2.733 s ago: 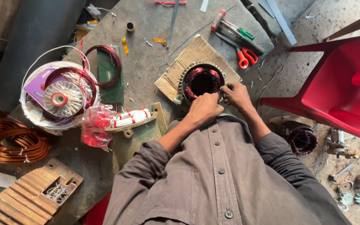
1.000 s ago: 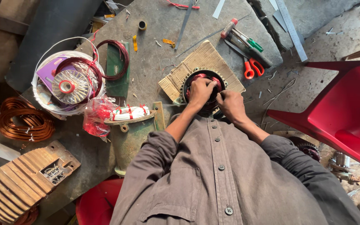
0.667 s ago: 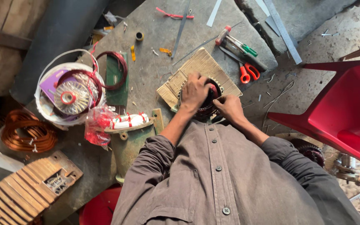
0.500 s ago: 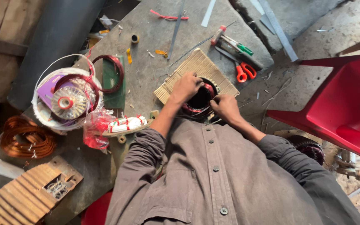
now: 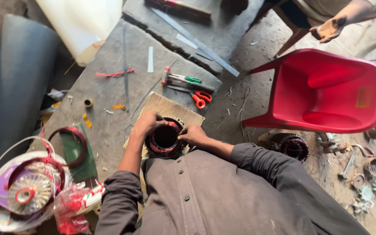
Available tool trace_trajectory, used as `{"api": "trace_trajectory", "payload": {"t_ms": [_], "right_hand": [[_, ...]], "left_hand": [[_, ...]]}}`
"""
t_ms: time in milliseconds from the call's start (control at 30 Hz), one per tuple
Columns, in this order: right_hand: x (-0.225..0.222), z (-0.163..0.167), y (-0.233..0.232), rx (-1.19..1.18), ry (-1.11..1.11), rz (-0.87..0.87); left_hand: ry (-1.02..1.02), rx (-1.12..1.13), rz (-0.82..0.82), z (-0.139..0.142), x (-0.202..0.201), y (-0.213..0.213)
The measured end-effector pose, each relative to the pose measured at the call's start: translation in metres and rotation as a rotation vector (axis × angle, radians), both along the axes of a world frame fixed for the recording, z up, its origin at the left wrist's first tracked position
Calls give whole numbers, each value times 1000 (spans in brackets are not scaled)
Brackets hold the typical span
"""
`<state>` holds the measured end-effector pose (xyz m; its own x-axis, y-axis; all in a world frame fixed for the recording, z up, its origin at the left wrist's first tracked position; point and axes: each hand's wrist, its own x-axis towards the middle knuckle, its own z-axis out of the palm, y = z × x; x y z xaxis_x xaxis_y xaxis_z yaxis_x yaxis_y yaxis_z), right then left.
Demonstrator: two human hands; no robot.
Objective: The person winds copper wire into the slots of a motor stator, using both hands to press and arrange the coils. They cut a strip of insulating tape with scissors and insert it into the stator slots to separate the windings.
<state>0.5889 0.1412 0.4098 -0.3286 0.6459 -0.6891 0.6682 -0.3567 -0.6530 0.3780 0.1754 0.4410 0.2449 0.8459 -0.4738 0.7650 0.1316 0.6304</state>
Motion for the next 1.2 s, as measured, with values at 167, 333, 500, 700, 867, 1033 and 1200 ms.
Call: {"api": "trace_trajectory", "payload": {"t_ms": [167,333,500,700,867,1033,1200], "right_hand": [[0,0,3,125,-35,38],[7,-6,-5,519,-91,364],[13,-22,-1,655,227,666],[-16,-34,4,630,188,942],[-51,-46,-4,757,209,1089],[-64,-61,-2,836,303,1142],[-60,-62,-6,859,376,960]], "left_hand": [[-41,63,92,-6,4,-7],[51,410,169,-15,13,-44],[70,306,37,-29,22,-112],[110,547,158,-58,7,-164],[330,665,353,-60,-13,-183],[257,800,798,-54,-16,-200],[-180,532,1143,-73,-11,-225]]}}
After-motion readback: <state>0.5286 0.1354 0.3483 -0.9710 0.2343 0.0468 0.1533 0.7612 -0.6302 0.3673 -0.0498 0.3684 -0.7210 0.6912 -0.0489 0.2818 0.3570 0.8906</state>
